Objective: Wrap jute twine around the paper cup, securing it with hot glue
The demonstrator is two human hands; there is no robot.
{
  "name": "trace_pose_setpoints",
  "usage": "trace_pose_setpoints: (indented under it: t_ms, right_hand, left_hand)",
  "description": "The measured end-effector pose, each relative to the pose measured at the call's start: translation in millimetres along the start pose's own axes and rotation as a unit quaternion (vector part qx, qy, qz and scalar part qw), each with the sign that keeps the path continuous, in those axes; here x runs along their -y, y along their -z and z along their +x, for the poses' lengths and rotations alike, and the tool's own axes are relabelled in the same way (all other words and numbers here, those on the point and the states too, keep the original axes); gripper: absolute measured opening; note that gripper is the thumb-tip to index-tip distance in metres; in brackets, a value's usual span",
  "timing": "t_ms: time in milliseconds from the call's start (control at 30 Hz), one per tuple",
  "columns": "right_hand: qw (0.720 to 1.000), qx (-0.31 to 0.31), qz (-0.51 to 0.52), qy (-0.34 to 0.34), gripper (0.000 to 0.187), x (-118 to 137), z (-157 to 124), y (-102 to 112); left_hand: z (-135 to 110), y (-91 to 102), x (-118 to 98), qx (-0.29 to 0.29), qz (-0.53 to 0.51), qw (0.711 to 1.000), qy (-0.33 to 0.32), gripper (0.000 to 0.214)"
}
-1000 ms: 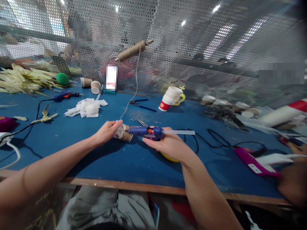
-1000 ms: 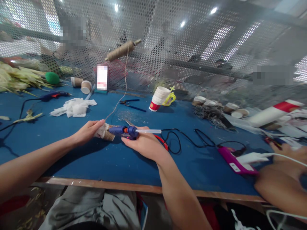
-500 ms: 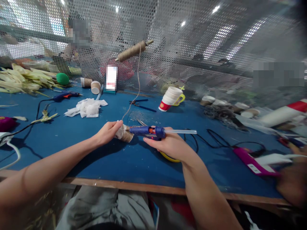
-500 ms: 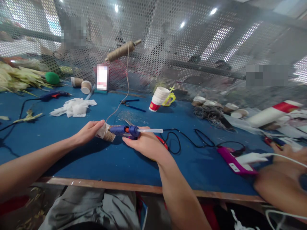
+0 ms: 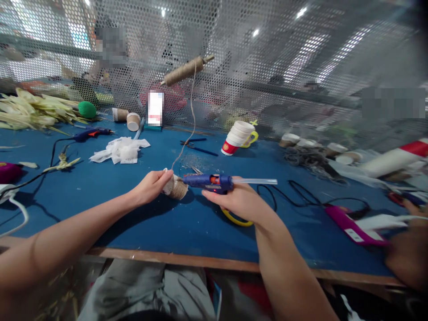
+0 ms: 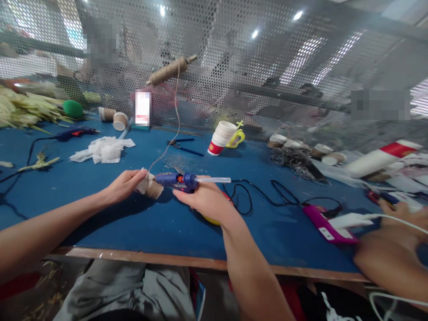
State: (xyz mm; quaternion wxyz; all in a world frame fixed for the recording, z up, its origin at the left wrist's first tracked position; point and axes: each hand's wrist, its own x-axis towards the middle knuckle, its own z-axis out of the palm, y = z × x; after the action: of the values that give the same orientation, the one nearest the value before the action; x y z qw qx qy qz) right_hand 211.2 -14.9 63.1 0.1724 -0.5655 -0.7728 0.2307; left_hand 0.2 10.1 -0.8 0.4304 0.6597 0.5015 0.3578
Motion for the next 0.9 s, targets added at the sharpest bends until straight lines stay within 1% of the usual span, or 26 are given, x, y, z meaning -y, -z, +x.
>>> trace_pose_setpoints:
  t_ms: [100, 167, 300, 567, 767, 900]
  right_hand:
    - [1.000, 0.013, 0.013, 0.023, 0.026, 0.9, -1.4, 0.1]
    - [0.999, 0.015, 0.017, 0.026, 0.027, 0.0, -1.2, -0.3]
    - [1.000, -0.002, -0.004, -0.001, 0.028, -2.8, 0.4, -0.3]
    - [0.999, 0.024, -0.003, -0.024, 0.028, -1.3, -0.9, 2.2]
    - [1.000, 0.012, 0.013, 0.003, 0.025, -2.0, -1.1, 1.9]
    - [1.000, 0.016, 0.014, 0.011, 0.027, -1.4, -0.5, 1.9]
  left_hand:
    - [0.2, 0.1, 0.0, 0.005, -0.015, 1.000, 0.001, 0.051]
    - [0.5, 0.0, 0.0, 0.008, -0.025, 1.000, 0.005, 0.051]
    - [0.5, -0.2, -0.6, 0.001, -0.014, 1.000, 0.005, 0.048]
    - [-0.5, 0.1, -0.8, 0.005, 0.011, 1.000, -0.009, 0.047]
    - [-0.6, 0.3, -0.8, 0.008, 0.007, 1.000, -0.011, 0.050]
    - [-0.9, -0.1, -0.4, 0.004, 0.003, 1.000, -0.011, 0.050]
